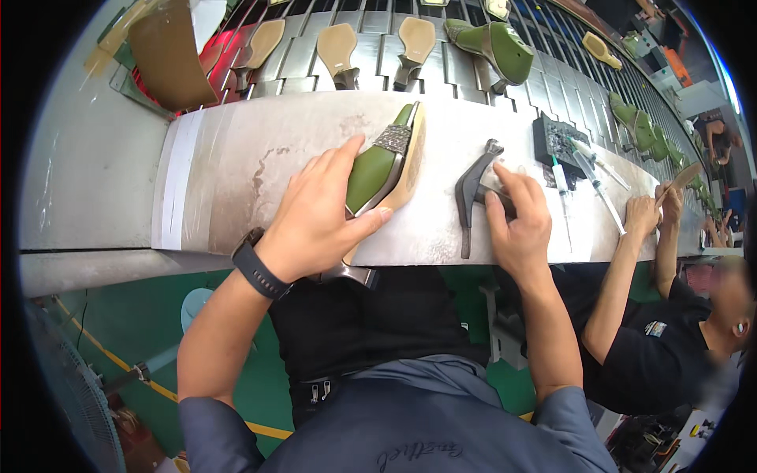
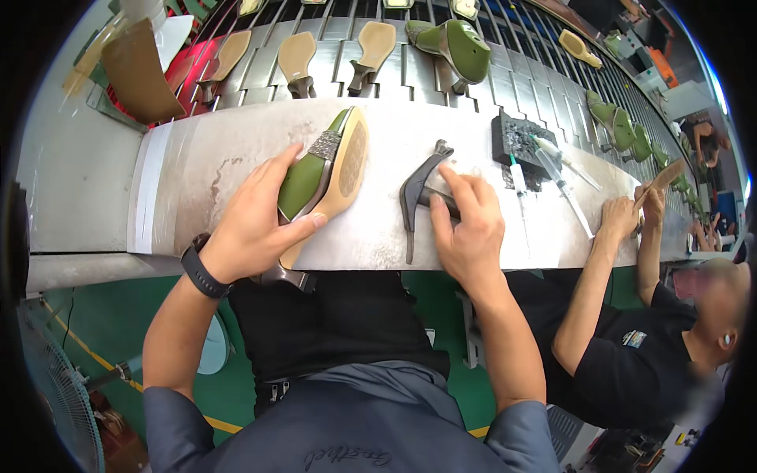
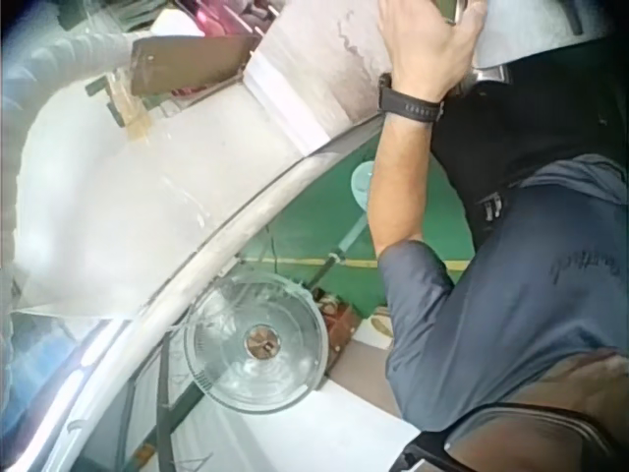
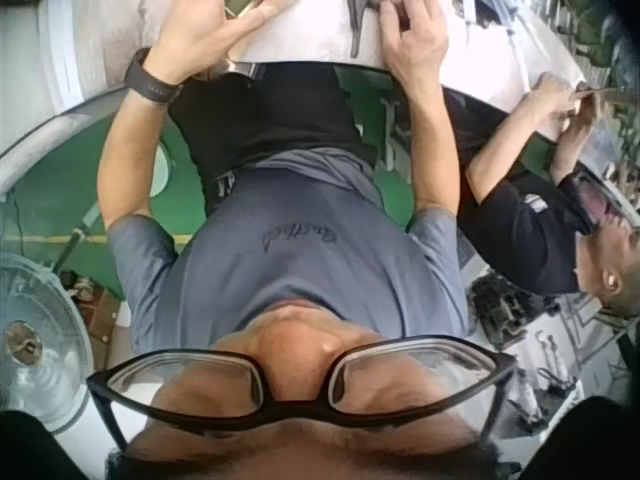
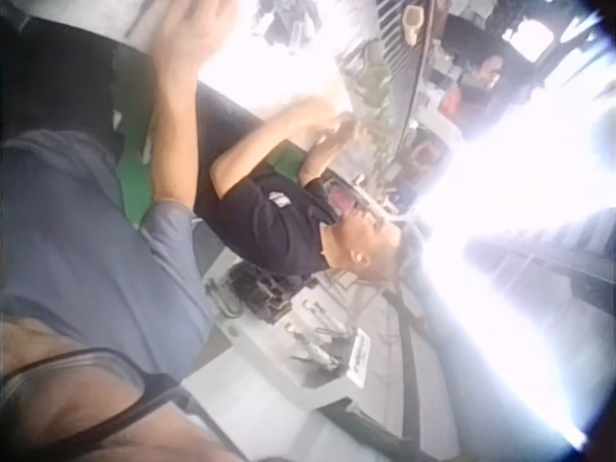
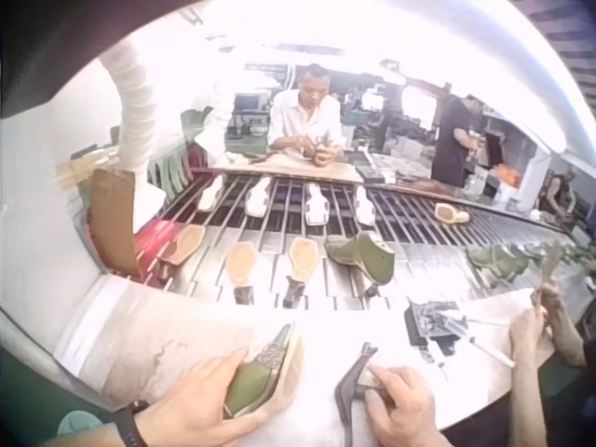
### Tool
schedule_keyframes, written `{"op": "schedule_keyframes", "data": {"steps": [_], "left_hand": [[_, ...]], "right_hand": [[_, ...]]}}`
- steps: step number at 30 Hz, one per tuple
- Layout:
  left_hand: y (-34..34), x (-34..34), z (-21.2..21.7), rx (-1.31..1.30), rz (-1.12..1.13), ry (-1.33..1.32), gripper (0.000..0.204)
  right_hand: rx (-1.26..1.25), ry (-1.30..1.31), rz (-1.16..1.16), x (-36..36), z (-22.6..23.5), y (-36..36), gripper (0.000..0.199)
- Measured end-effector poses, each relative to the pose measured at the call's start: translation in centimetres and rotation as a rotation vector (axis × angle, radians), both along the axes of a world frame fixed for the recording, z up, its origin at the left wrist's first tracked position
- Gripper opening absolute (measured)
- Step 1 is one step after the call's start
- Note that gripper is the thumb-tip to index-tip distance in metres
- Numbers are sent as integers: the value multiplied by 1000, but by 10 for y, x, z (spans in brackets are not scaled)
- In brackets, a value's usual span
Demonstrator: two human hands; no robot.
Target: The person assembles high-heeled shoes by picking shoe uppers on lasts and outsoles from a conveyor belt, pressing each outsole onto the shoe upper by hand, hammering the edges and heel with a hammer, and placing the assembled shoes back onto the conveyor belt.
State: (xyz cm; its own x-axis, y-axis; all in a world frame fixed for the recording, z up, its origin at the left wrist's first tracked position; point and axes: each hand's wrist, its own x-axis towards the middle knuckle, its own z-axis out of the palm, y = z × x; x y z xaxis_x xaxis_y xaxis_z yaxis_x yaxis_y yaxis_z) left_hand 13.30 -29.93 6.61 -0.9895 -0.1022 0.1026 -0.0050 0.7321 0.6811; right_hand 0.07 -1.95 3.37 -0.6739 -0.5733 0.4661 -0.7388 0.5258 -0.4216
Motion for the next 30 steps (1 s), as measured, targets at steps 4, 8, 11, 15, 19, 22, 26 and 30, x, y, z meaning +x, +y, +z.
{"op": "schedule_keyframes", "data": {"steps": [4, 8, 11, 15, 19, 22, 26, 30], "left_hand": [[10, -32, 7, -25, -37, 50, 95], [10, -39, 10, -16, -91, 20, 100], [9, -38, 11, -5, -86, -4, 101], [11, -38, 10, 8, -99, 79, 103], [11, -42, 8, 18, -110, 105, 103], [13, -41, 9, 4, -97, 85, 103], [11, -42, 9, 1, -88, 76, 103], [10, -43, 6, -61, -95, 107, 104]], "right_hand": [[239, 127, 162, 5, 18, -4, 63], [297, -61, 74, -2, 27, -22, 62], [-39, -425, 117, -2, 31, -37, 37], [-609, -791, 174, 3, 26, -50, 23], [-1006, -1307, 30, 14, 17, -71, 25], [-1023, -1230, 99, 11, 17, -75, 25], [-830, -1037, 188, -8, 32, -79, 23], [-614, -915, 270, -26, 52, -84, 21]]}}
